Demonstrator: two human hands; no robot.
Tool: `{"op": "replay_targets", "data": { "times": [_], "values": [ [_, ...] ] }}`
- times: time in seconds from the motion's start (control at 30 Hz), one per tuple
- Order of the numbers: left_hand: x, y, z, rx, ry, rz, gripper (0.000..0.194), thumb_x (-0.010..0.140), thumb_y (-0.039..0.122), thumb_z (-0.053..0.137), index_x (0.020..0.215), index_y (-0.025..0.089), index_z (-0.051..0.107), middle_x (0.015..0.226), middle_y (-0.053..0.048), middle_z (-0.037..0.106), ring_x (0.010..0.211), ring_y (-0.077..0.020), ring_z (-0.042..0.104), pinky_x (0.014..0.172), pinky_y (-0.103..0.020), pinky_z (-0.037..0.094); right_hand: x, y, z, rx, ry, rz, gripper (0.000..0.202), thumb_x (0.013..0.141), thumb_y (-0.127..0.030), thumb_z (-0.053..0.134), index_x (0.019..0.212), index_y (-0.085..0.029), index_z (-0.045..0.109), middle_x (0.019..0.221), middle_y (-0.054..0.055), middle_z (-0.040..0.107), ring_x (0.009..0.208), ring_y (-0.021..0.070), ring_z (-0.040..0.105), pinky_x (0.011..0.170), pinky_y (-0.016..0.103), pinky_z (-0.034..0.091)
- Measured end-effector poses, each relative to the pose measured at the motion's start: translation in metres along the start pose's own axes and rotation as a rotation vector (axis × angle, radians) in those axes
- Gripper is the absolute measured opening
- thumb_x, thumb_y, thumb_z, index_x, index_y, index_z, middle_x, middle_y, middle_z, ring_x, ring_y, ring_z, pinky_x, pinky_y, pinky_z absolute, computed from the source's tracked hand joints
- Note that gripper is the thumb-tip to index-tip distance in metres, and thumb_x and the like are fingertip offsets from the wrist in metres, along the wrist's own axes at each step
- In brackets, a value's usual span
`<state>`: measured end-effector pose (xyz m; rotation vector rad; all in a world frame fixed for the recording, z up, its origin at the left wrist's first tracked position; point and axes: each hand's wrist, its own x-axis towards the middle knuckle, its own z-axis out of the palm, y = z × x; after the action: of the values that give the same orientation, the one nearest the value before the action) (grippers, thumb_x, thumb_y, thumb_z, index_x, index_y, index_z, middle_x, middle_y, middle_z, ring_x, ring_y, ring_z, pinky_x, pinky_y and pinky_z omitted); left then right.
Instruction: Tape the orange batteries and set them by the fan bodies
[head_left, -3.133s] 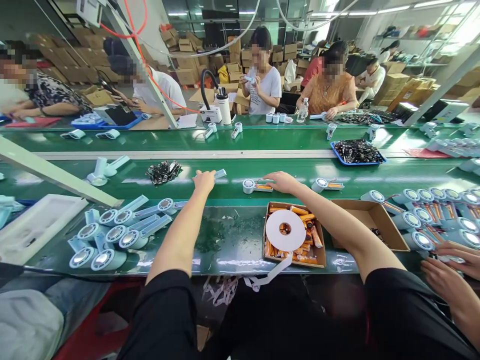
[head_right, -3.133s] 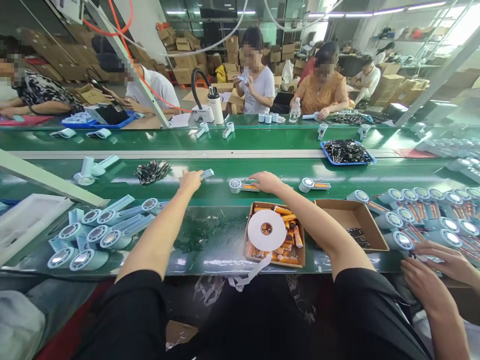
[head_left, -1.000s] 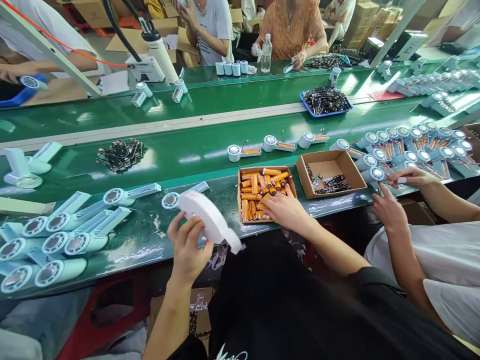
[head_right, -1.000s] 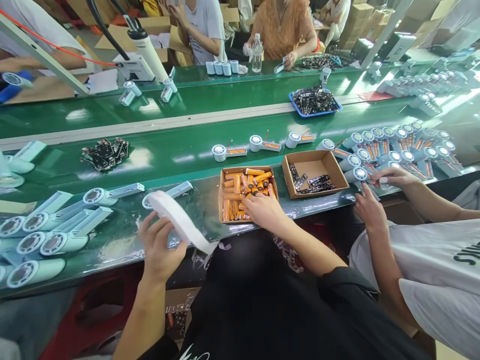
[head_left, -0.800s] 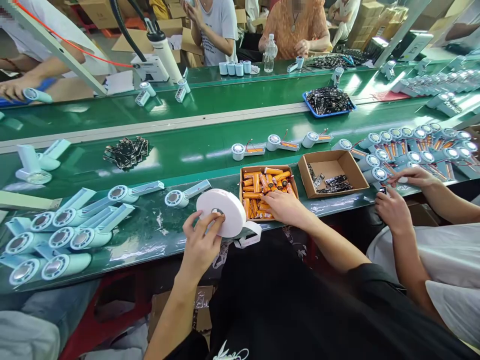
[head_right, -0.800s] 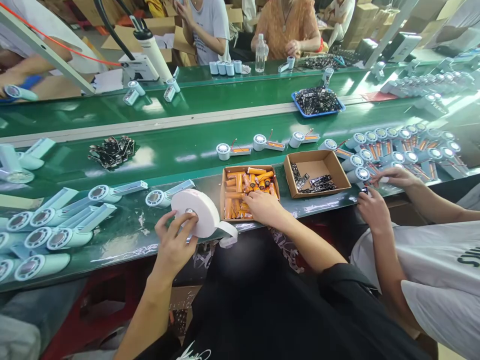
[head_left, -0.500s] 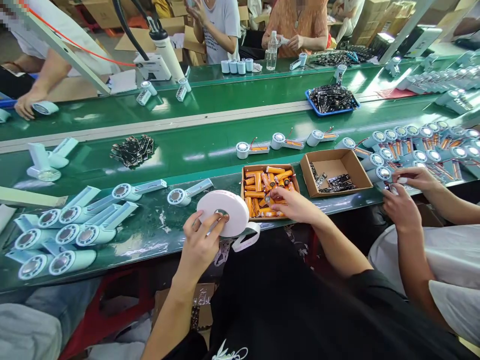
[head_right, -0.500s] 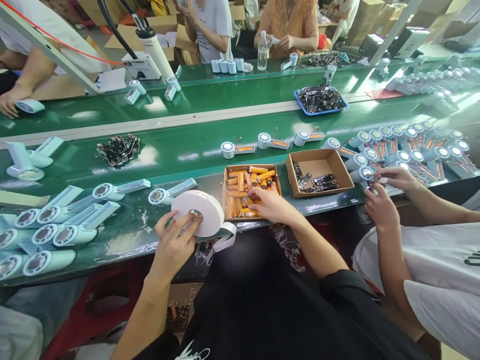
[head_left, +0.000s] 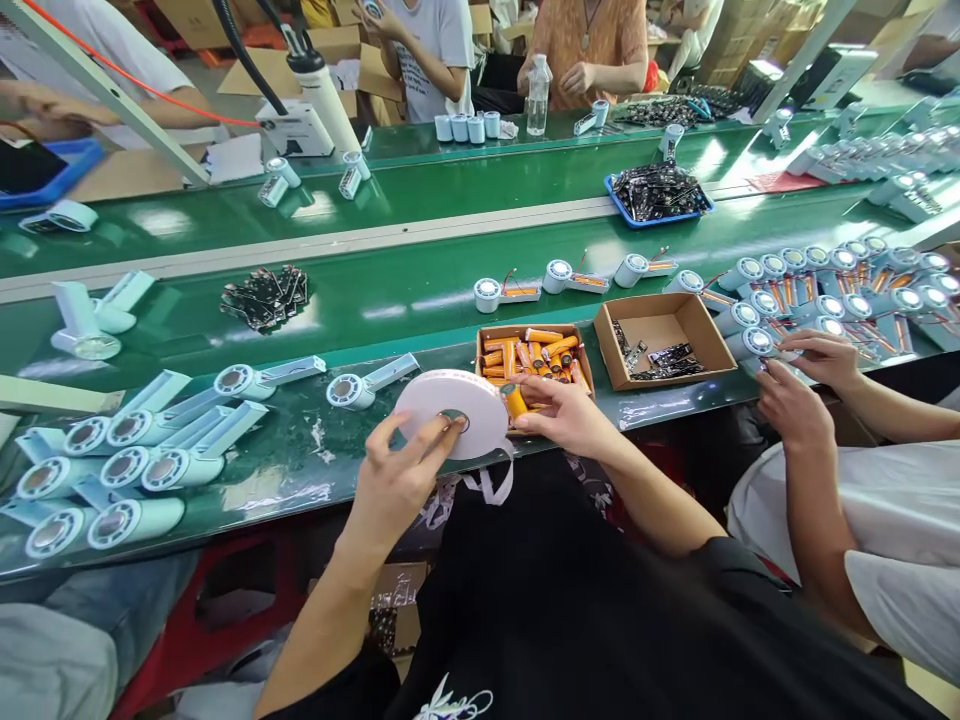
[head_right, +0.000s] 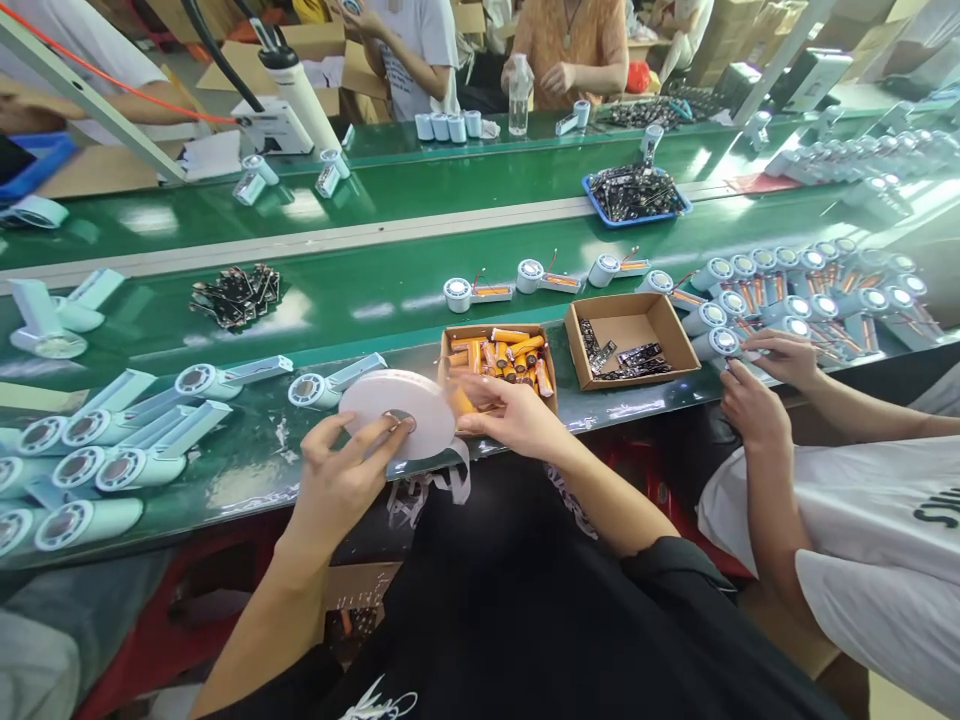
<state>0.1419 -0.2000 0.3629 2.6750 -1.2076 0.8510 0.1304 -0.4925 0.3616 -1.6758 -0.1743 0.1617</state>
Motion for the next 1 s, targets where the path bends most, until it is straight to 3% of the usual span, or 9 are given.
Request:
{"op": "replay_targets", "data": {
  "times": [0.1,0.2,0.3,0.4,0.5,0.7,0.77,0.93,1.0],
  "values": [
    [0.005,-0.004,-0.006,0.065,0.110,-0.057,0.066,0.089,0.008,0.070,0.148,0.035,0.061,0.122,-0.003,0.074,0.122,-0.0325,0.047,0.094,-0.044,0.052,-0.011,0.010,0.019,0.085,-0.165,0.091,0.055,0.083,-0.048,0.083,0.128,-0.020,0.073,0.108,0.006,0.081,0.096,0.0224,0.077,0.085,0.033,0.062],
    [0.008,-0.006,-0.011,0.077,0.182,-0.116,0.067,0.088,0.009,0.071,0.148,0.038,0.061,0.120,-0.004,0.073,0.122,-0.0342,0.046,0.090,-0.045,0.052,-0.024,0.015,0.037,-0.134,-0.353,0.129,0.024,0.091,-0.040,0.075,0.097,-0.018,0.080,0.078,0.002,0.078,0.071,0.0175,0.074,0.070,0.027,0.058],
    [0.010,-0.007,-0.017,0.072,0.172,-0.091,0.069,0.088,0.009,0.073,0.149,0.037,0.060,0.119,-0.005,0.073,0.123,-0.0335,0.044,0.094,-0.045,0.054,-0.031,0.008,0.028,-0.280,-0.486,0.069,0.025,0.082,-0.040,0.085,0.096,-0.020,0.080,0.085,0.001,0.079,0.078,0.0175,0.075,0.076,0.026,0.059],
    [0.016,-0.003,-0.021,0.095,0.116,0.009,0.066,0.089,0.008,0.073,0.148,0.035,0.061,0.121,-0.002,0.074,0.119,-0.0303,0.044,0.105,-0.045,0.053,-0.026,-0.009,-0.007,-0.144,-0.252,0.006,0.064,0.073,-0.048,0.092,0.128,-0.022,0.074,0.115,0.007,0.079,0.104,0.0237,0.076,0.093,0.034,0.061],
    [0.026,0.002,-0.022,0.081,0.087,0.115,0.061,0.090,0.006,0.072,0.144,0.032,0.065,0.122,-0.001,0.074,0.109,-0.0275,0.045,0.113,-0.047,0.050,-0.014,-0.020,-0.029,-0.031,-0.020,-0.026,0.075,0.072,-0.046,0.093,0.139,-0.022,0.069,0.113,0.006,0.079,0.111,0.0290,0.074,0.101,0.042,0.060],
    [0.031,0.014,-0.011,0.029,0.096,0.060,0.068,0.089,0.005,0.074,0.150,0.029,0.060,0.119,-0.004,0.077,0.106,-0.0297,0.043,0.109,-0.050,0.051,-0.003,0.002,0.014,0.378,0.290,-0.018,0.049,0.072,-0.046,0.092,0.111,-0.019,0.080,0.098,0.005,0.082,0.097,0.0270,0.077,0.093,0.044,0.065],
    [0.026,0.020,-0.004,-0.021,0.063,0.045,0.067,0.089,0.005,0.074,0.150,0.028,0.060,0.118,-0.005,0.077,0.107,-0.0299,0.045,0.110,-0.051,0.049,0.000,0.006,0.010,0.468,0.397,-0.036,0.043,0.070,-0.044,0.093,0.104,-0.019,0.080,0.096,0.006,0.082,0.092,0.0251,0.078,0.088,0.041,0.067],
    [0.039,0.030,0.019,-0.246,-0.209,0.130,0.065,0.088,0.008,0.073,0.149,0.028,0.060,0.139,-0.004,0.069,0.119,-0.0285,0.052,0.114,-0.047,0.048,0.029,-0.011,-0.072,0.492,0.751,-0.401,0.039,0.080,-0.048,0.086,0.111,-0.027,0.075,0.114,0.001,0.079,0.102,0.0189,0.077,0.085,0.031,0.067],
    [0.057,0.020,0.030,-0.361,-0.343,0.094,0.075,0.085,0.017,0.080,0.154,0.028,0.053,0.150,-0.005,0.061,0.137,-0.0335,0.046,0.117,-0.049,0.047,0.042,-0.016,-0.093,0.461,0.747,-0.440,0.048,0.082,-0.045,0.085,0.125,-0.032,0.069,0.121,0.000,0.077,0.111,0.0189,0.076,0.090,0.031,0.067]
  ]
}}
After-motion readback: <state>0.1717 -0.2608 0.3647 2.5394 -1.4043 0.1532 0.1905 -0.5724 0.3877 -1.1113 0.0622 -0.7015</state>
